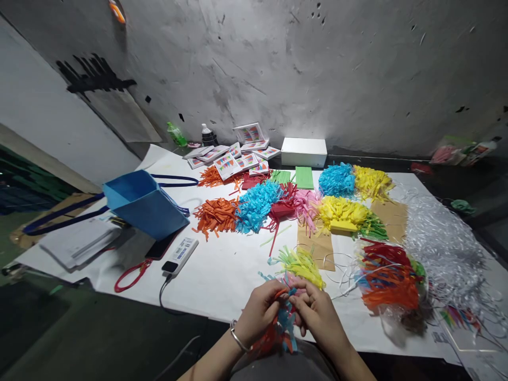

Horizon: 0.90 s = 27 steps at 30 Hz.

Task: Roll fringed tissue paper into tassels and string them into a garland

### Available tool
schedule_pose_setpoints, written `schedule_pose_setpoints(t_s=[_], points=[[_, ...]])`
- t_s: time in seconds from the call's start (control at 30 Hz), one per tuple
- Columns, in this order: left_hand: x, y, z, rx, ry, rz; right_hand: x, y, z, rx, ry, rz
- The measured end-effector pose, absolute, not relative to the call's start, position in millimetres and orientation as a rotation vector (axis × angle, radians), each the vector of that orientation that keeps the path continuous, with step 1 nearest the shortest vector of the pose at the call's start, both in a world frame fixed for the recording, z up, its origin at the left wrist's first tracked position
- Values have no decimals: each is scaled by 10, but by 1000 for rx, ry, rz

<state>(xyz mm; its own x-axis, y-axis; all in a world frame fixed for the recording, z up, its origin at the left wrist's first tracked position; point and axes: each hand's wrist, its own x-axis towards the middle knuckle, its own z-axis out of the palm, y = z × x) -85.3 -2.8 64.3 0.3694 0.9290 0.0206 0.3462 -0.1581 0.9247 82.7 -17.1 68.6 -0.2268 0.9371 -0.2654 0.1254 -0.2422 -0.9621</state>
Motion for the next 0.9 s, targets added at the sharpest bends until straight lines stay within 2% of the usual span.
schedule_pose_setpoints(t_s=[0.2,0.27,0.4,0.47,0.67,0.9], points=[[-821,-53,623,1744,1108,790,798,-131,567,-1201,-1140,1736],[-806,-48,610,1729,1111,774,808,-132,553,-1279,-1257,1586],[-772,-17,599,1540,1111,820,870,-127,586,-1377,-1502,986],[-760,-1,600,1349,1102,880,916,-119,618,-1381,-1536,857],[-726,14,593,695,804,873,945,-138,724,-1371,-1645,1005],[-710,22,597,519,702,852,868,-140,746,-1456,-1630,1066]])
